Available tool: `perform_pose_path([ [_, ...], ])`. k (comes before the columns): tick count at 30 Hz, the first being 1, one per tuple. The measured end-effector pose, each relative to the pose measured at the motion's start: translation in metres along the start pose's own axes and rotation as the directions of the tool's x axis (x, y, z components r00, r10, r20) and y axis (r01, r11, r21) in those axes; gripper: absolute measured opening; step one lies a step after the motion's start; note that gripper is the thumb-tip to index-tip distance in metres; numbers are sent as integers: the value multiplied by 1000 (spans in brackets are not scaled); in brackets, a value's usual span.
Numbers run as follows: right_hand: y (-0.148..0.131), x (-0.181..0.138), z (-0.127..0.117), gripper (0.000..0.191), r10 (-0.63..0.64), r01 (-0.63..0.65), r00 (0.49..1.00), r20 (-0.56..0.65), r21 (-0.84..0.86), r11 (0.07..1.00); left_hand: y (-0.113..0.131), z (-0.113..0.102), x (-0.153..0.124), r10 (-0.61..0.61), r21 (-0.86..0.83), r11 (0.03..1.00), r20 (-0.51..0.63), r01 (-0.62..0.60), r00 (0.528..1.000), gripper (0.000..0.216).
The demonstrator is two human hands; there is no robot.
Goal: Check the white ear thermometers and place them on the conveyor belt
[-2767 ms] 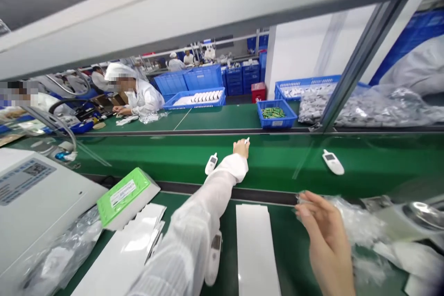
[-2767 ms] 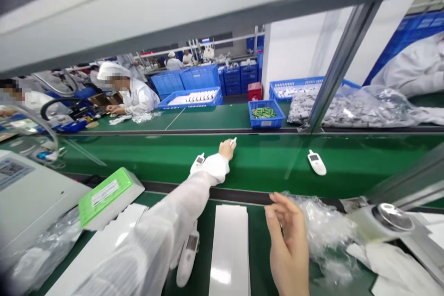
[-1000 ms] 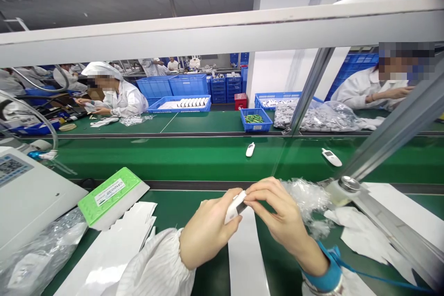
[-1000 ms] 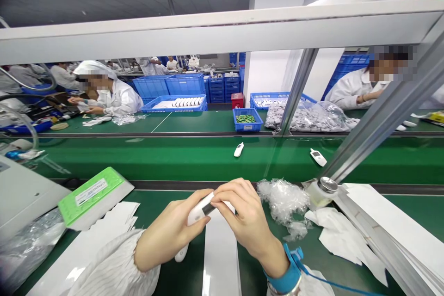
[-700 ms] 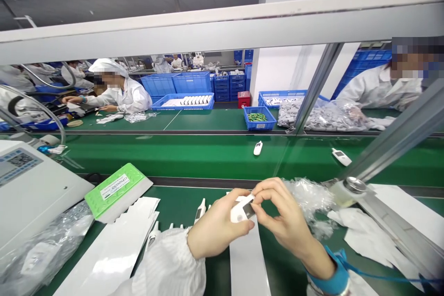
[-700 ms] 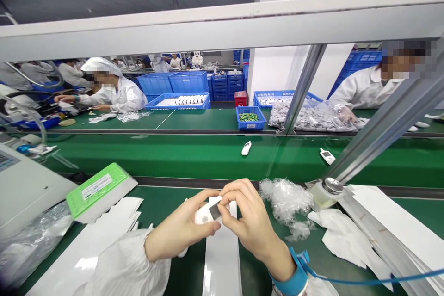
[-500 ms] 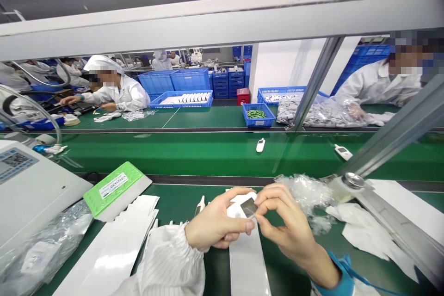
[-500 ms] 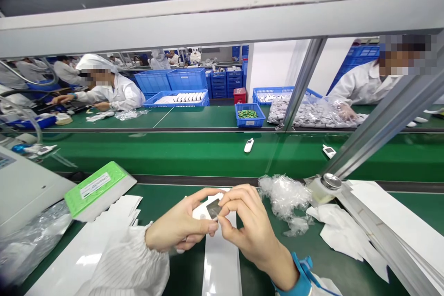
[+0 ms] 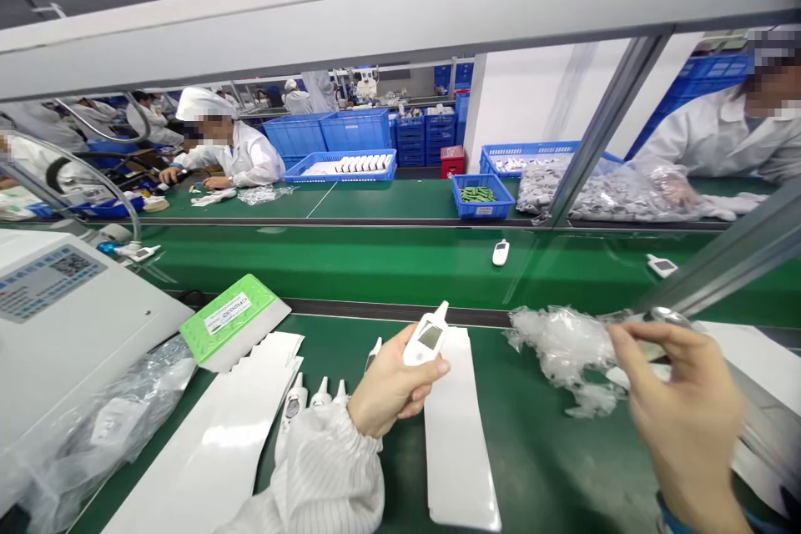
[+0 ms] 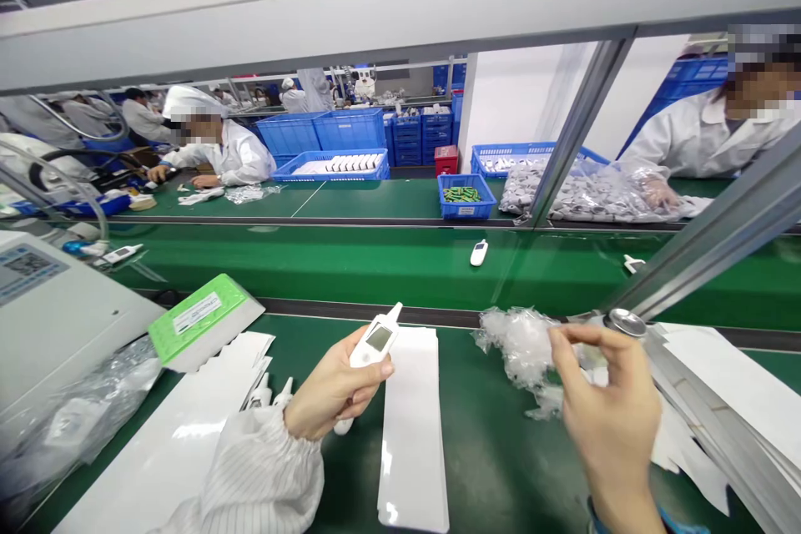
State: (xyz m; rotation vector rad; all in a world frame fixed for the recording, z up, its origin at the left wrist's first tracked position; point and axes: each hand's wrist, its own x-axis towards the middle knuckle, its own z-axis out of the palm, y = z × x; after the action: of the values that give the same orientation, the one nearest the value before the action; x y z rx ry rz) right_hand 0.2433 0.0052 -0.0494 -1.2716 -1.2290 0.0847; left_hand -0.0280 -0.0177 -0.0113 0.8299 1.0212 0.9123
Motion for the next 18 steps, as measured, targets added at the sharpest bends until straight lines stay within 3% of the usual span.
perform_pose_path([
  [2,36,7,2,35,-66,115,986,150,-342,933,-1,1,-4,12,58,998,-22,-11,1000,45],
  [5,65,9,1,49,-146,271,955,257,-563,781,-5,-1,-10,29,134,991,-69,-20,997,36],
  [7,58,5,-3,44,-226,286,958,174,-579,764,-9,-4,-14,64,158,987,-128,-43,990,33],
  [9,36,-7,-4,34,-281,284,956,85,-508,813,-15,-9,-19,85,151,987,-196,-55,977,32],
  [11,12,-27,1,25,-243,280,959,145,-362,889,-21,-13,-23,79,125,991,-239,-50,968,35],
  [12,4,-40,6,23,-183,259,946,266,-285,923,-23,-14,-24,74,111,993,-250,-47,965,37],
  [13,0,-54,12,24,-97,212,902,420,-236,948,-26,-15,-26,71,98,994,-259,-47,963,39],
  [15,0,-82,24,30,86,107,749,657,-247,963,-30,-17,-29,79,81,995,-278,-58,957,41],
  [16,4,-94,28,34,155,73,686,711,-278,958,-31,-17,-31,87,76,995,-289,-67,953,41],
  [18,14,-111,32,42,227,29,619,752,-311,950,-35,-17,-35,93,60,995,-310,-78,946,40],
])
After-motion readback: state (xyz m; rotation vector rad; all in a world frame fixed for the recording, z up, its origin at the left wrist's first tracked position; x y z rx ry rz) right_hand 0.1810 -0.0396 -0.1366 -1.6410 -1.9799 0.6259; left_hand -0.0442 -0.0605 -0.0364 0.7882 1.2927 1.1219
